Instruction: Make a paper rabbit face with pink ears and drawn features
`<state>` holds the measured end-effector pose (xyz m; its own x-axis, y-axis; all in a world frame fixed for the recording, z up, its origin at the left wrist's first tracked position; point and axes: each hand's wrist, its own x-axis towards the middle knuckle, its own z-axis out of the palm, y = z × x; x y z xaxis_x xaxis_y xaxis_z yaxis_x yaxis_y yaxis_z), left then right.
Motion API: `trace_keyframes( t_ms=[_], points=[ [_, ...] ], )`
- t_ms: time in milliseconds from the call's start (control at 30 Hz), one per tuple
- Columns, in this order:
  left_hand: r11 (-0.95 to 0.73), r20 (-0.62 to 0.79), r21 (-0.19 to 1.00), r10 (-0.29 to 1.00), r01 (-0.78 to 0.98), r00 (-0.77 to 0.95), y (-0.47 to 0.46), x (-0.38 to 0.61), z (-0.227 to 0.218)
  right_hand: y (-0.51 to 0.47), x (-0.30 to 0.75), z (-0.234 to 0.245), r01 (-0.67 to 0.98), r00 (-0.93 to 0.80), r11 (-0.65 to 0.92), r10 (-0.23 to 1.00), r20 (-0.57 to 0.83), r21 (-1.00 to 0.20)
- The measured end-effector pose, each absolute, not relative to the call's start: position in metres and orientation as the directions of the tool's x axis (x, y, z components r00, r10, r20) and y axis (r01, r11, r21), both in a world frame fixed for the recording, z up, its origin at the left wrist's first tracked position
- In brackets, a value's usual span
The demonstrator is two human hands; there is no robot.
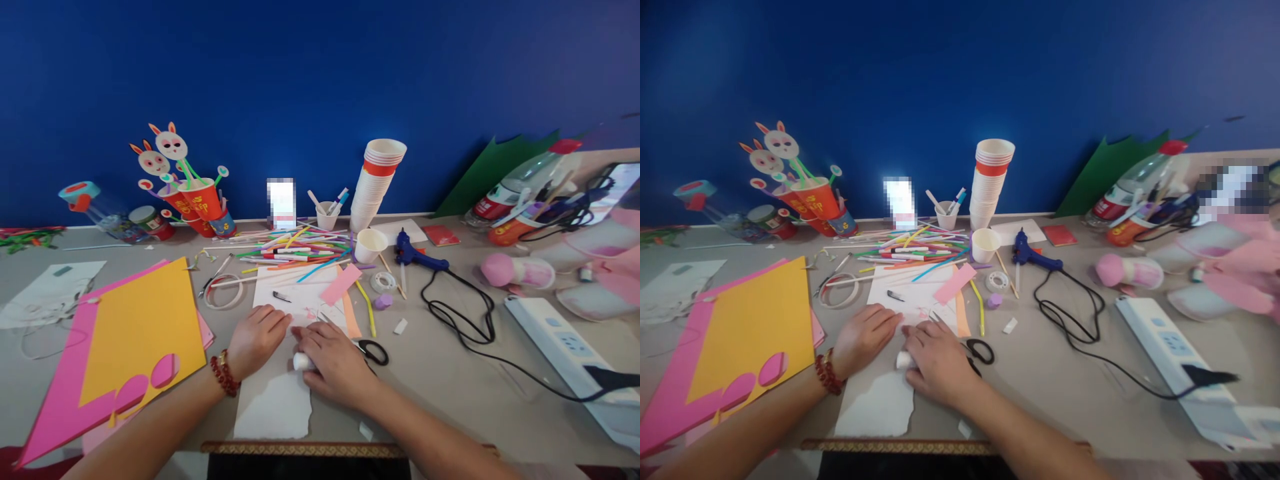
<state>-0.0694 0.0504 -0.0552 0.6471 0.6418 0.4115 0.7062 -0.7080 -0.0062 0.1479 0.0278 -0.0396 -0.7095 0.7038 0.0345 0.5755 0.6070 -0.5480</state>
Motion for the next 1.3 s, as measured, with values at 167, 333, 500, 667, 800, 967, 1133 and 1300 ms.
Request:
trace_keyframes(
  t_ms=[167, 333, 500, 667, 800, 967, 1133, 1300],
  points=[
    [-0.712, 0.387, -0.017, 0.643, 0.702, 0.661, 0.0516, -0.0682, -0.0568, 0.0272, 0.1480, -0.0399, 0.574, -0.703, 0.605, 0.710, 0.046, -0.552],
    [-0.706, 0.372, -0.003, 0.656, 0.708, 0.656, 0.0513, -0.0682, -0.0571, 0.0270, 0.1479, -0.0415, 0.571, -0.699, 0.604, 0.713, 0.056, -0.556],
    [-0.706, 0.354, -0.001, 0.662, 0.709, 0.660, 0.0497, -0.0681, -0.0574, 0.0269, 0.1482, -0.0419, 0.569, -0.699, 0.605, 0.713, 0.059, -0.557],
    [-0.701, 0.360, -0.009, 0.663, 0.713, 0.656, 0.0487, -0.0677, -0.0556, 0.0268, 0.1484, -0.0418, 0.570, -0.702, 0.611, 0.710, 0.061, -0.550],
    [-0.703, 0.364, -0.007, 0.661, 0.711, 0.656, 0.0487, -0.0672, -0.0548, 0.0264, 0.1482, -0.0414, 0.574, -0.697, 0.605, 0.715, 0.059, -0.552],
    [-0.705, 0.368, 0.007, 0.661, 0.709, 0.654, 0.0481, -0.0678, -0.0564, 0.0269, 0.1484, -0.0404, 0.575, -0.699, 0.601, 0.713, 0.047, -0.555],
    [-0.696, 0.358, 0.023, 0.676, 0.718, 0.644, 0.0466, -0.0683, -0.0568, 0.0280, 0.1483, -0.0399, 0.575, -0.705, 0.601, 0.709, 0.037, -0.555],
    [-0.693, 0.364, 0.119, 0.696, 0.711, 0.618, 0.0471, -0.0689, -0.0562, 0.0276, 0.1482, -0.0390, 0.586, -0.703, 0.602, 0.710, 0.028, -0.542]
  ],
)
